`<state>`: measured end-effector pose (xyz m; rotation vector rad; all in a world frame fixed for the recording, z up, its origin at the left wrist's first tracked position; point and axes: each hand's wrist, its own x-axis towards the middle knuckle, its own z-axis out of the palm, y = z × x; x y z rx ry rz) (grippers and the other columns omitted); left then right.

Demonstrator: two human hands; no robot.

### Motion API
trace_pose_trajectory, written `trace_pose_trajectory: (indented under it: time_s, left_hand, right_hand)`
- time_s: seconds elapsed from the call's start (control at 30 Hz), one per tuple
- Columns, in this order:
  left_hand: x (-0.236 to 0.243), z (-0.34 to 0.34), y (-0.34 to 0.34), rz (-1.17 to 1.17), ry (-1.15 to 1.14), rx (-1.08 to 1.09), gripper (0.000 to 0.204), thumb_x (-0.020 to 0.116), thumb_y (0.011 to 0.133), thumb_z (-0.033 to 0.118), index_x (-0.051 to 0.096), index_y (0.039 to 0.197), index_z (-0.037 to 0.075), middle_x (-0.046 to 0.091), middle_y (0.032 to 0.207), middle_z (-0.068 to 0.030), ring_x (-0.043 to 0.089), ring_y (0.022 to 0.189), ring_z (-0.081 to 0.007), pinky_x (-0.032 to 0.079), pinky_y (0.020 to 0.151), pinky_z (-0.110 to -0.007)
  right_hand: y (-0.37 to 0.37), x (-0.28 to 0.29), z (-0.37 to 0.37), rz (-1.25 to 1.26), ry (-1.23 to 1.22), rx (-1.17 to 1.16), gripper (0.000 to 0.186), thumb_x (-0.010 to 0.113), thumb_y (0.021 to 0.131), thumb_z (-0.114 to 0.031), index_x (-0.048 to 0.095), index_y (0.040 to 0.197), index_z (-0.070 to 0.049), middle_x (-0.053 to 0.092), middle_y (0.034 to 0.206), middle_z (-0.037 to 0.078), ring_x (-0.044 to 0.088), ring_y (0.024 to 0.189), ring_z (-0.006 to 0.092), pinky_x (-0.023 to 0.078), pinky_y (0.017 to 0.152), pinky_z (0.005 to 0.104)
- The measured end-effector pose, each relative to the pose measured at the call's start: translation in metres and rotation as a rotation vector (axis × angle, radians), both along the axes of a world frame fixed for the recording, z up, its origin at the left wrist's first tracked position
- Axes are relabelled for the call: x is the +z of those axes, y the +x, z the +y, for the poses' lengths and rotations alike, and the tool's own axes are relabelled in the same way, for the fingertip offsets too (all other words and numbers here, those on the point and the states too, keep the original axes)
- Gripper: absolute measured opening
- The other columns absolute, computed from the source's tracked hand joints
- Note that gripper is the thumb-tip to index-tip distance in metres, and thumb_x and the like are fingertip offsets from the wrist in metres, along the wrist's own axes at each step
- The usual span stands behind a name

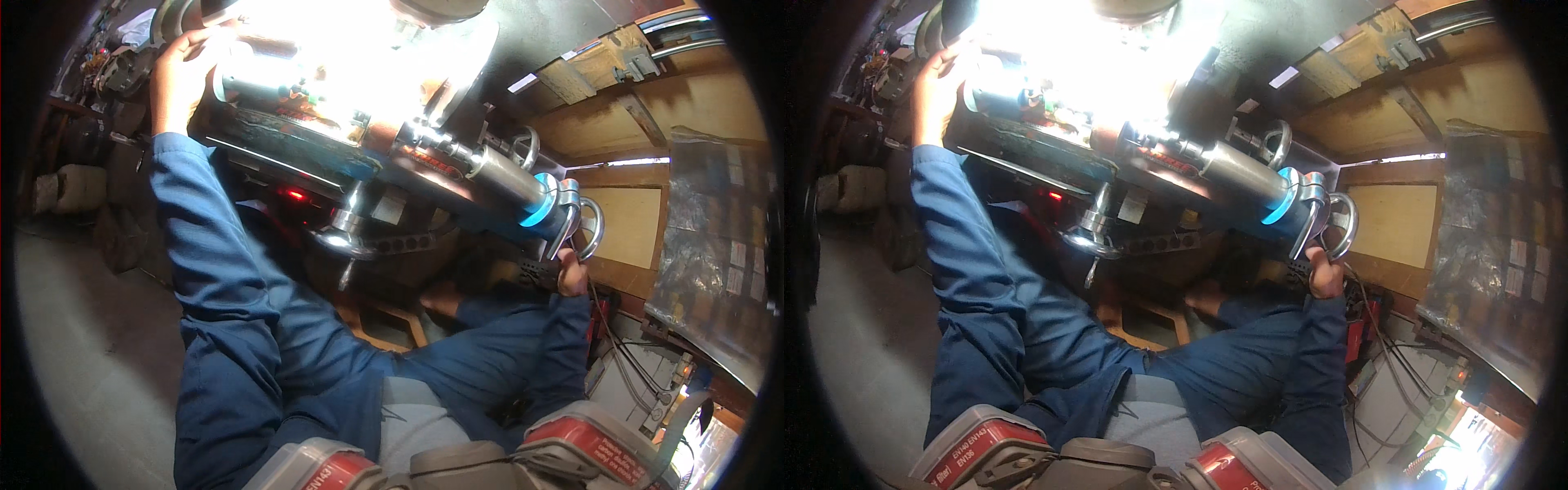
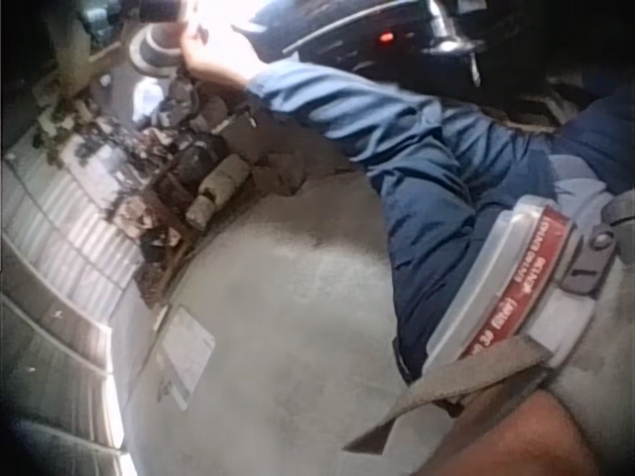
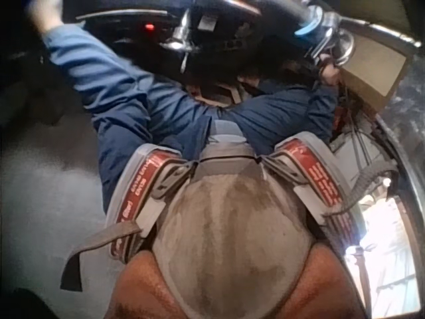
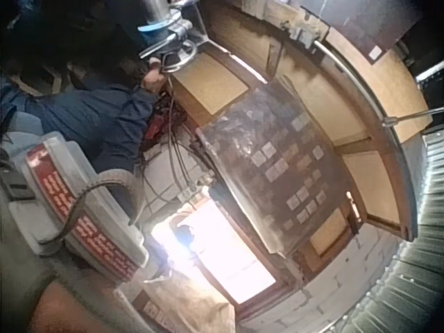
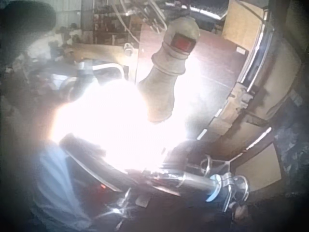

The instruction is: Operating a precision lathe to measure and machine a cylindrical part.

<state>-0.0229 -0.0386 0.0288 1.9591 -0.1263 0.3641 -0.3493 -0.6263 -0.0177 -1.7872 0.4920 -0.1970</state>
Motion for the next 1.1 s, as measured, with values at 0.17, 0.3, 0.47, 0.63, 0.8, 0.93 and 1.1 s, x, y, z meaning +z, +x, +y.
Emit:
trace_pose_trajectory:
  time_s: [0.17, 0.3, 0.47, 0.63, 0.8, 0.93, 1.1]
  left_hand:
    - [-0.002, 0.003, 0.002, -0.009, 0.052, 0.003, 0.028, 0.066, 0.084, 0.005, 0.062, 0.111, 0.002, 0.065, 0.109, -0.0069, 0.06, 0.101, -0.0133, 0.046, 0.087, -0.026]
    - [-0.003, 0.004, 0.002, -0.007, 0.047, 0.014, 0.028, 0.065, 0.084, 0.005, 0.062, 0.111, 0.001, 0.065, 0.108, -0.0069, 0.059, 0.1, -0.0127, 0.046, 0.086, -0.026]
    - [-0.004, 0.006, 0.002, -0.081, 0.055, 0.027, 0.02, 0.067, 0.081, 0.009, 0.066, 0.1, 0.002, 0.069, 0.098, -0.0053, 0.063, 0.091, -0.0118, 0.048, 0.08, -0.026]
    - [-0.001, 0.002, -0.002, -0.065, 0.011, -0.016, 0.019, 0.067, 0.082, 0.006, 0.064, 0.101, 0.001, 0.068, 0.097, -0.0059, 0.063, 0.091, -0.0117, 0.049, 0.08, -0.025]
    - [0.008, -0.006, -0.007, -0.059, 0.023, 0.009, 0.022, 0.066, 0.082, 0.004, 0.063, 0.103, -0.001, 0.067, 0.1, -0.006, 0.062, 0.093, -0.0119, 0.048, 0.082, -0.025]
    - [0.01, -0.003, -0.008, 0.006, -0.037, 0.01, 0.023, 0.066, 0.082, 0.004, 0.063, 0.104, -0.002, 0.067, 0.102, -0.0063, 0.062, 0.094, -0.0119, 0.048, 0.083, -0.025]
    - [0.007, -0.004, -0.007, -0.01, -0.02, 0.035, 0.022, 0.065, 0.082, 0.002, 0.063, 0.103, -0.002, 0.066, 0.101, -0.0066, 0.062, 0.094, -0.0124, 0.048, 0.083, -0.025]
  right_hand:
    - [0.009, -0.028, -0.023, -0.048, -0.923, 0.321, 0.032, 0.055, 0.087, -0.015, 0.055, 0.114, 0.002, 0.059, 0.11, 0.015, 0.056, 0.105, 0.0217, 0.044, 0.089, 0.0345]
    - [0.035, -0.049, -0.019, -0.105, -0.884, 0.254, 0.032, 0.054, 0.087, -0.015, 0.054, 0.115, 0.002, 0.059, 0.111, 0.016, 0.056, 0.106, 0.0222, 0.044, 0.089, 0.0347]
    - [0.053, -0.056, -0.017, -0.129, -0.878, 0.237, 0.033, 0.054, 0.088, -0.014, 0.052, 0.116, 0.003, 0.058, 0.112, 0.016, 0.055, 0.106, 0.023, 0.043, 0.09, 0.0349]
    - [0.057, -0.055, -0.017, -0.132, -0.868, 0.238, 0.034, 0.053, 0.088, -0.013, 0.051, 0.118, 0.003, 0.057, 0.113, 0.017, 0.055, 0.107, 0.0237, 0.043, 0.09, 0.0351]
    - [0.048, -0.047, -0.018, -0.128, -0.863, 0.234, 0.035, 0.052, 0.089, -0.013, 0.05, 0.119, 0.004, 0.057, 0.114, 0.018, 0.055, 0.107, 0.0244, 0.043, 0.091, 0.0354]
    - [0.04, -0.044, -0.019, -0.129, -0.853, 0.234, 0.035, 0.052, 0.089, -0.012, 0.049, 0.12, 0.005, 0.056, 0.115, 0.018, 0.055, 0.108, 0.025, 0.043, 0.091, 0.0356]
    - [0.027, -0.046, -0.017, -0.127, -0.849, 0.233, 0.036, 0.051, 0.09, -0.011, 0.048, 0.121, 0.005, 0.055, 0.116, 0.019, 0.054, 0.108, 0.0257, 0.042, 0.091, 0.0358]
